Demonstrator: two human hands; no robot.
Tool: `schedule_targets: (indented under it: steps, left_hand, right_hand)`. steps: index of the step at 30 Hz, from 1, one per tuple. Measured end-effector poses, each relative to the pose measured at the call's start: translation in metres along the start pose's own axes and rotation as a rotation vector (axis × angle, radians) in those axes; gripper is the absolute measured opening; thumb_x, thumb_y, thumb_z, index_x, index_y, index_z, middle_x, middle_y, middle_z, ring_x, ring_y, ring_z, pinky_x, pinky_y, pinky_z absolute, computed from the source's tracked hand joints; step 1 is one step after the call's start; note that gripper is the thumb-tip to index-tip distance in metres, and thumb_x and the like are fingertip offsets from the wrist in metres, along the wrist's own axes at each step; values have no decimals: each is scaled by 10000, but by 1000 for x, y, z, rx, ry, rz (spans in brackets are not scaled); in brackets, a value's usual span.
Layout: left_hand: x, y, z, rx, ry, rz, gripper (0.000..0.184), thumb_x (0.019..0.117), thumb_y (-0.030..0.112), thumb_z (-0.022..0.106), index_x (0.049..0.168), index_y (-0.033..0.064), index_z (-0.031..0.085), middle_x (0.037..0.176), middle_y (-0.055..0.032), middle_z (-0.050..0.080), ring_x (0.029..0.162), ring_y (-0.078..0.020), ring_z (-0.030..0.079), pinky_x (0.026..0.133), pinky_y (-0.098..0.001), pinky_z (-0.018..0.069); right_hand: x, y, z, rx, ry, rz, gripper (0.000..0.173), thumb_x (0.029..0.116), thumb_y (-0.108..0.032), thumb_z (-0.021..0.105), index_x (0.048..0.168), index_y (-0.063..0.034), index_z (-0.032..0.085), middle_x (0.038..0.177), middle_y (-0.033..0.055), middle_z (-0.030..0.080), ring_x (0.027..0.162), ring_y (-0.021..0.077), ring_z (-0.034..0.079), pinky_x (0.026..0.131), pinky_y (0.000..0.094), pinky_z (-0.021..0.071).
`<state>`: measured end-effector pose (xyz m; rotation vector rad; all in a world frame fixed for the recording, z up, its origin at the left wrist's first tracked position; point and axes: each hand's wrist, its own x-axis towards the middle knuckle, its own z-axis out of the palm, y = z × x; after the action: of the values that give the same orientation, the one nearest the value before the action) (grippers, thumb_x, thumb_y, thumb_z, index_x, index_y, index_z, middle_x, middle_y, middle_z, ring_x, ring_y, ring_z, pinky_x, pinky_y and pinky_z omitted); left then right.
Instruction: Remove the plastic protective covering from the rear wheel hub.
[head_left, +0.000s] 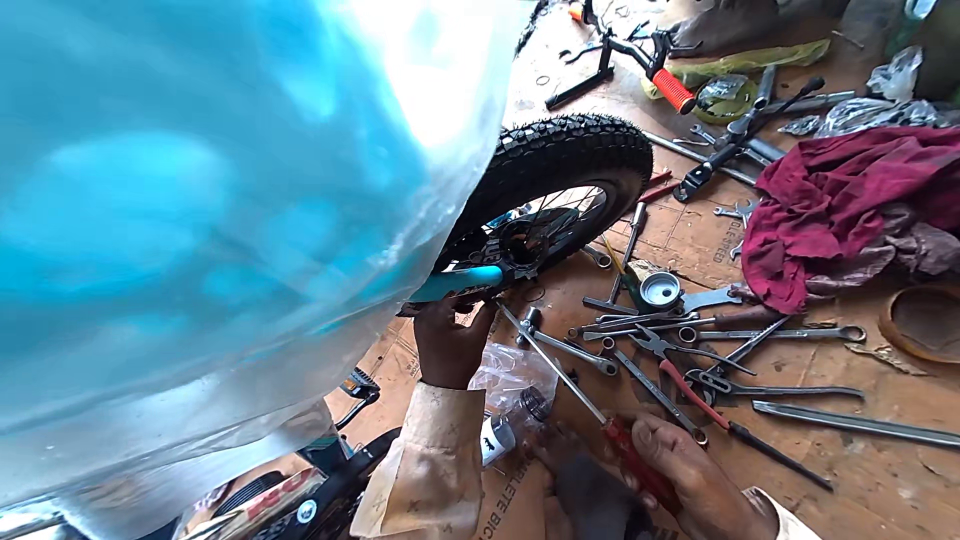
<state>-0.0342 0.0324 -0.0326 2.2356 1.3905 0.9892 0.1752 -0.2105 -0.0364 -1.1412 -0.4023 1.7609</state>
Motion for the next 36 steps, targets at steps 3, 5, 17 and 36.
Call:
schedule_targets:
  steps: [3, 5, 17, 36]
  left_hand:
    - [0, 0, 1, 4, 9, -6, 230, 844, 255, 803, 932, 50, 747, 904, -68, 747, 858, -129, 706, 855, -405, 572]
    - [0, -1, 1, 3, 8, -9, 227, 848, 253, 805, 936, 52, 748, 912, -68, 746, 862, -129, 707, 857, -406, 576]
    - [-1, -2, 2, -20, 8, -16, 215, 846, 241, 810, 954, 65, 751, 926, -52, 748, 864, -114, 708, 847, -379, 587]
    - [-2, -2, -1, -47, -25, -15, 222, 841, 238, 804, 975, 69, 751, 955, -54, 748, 882, -125, 710, 848, -377, 591]
  right_hand:
    - [2, 4, -1, -49, 59, -34, 337, 917, -315, 746, 1133, -76, 648, 952, 42, 668, 701, 116, 628, 569, 258, 535]
    - [2, 2, 0, 3, 62, 14, 290, 1047, -282, 530, 1087, -48, 695, 908, 65, 721, 671, 106, 658, 575, 241, 555]
    - [2, 3, -2, 109, -3, 5, 371, 1055, -320, 529, 1291, -48, 619, 1029, 114, 716, 655, 108, 650, 514, 222, 527]
    - [0, 9, 4, -175, 55, -197, 431, 1057, -238, 507, 1427, -19, 537, 1031, 77, 712, 654, 114, 625, 521, 254, 518]
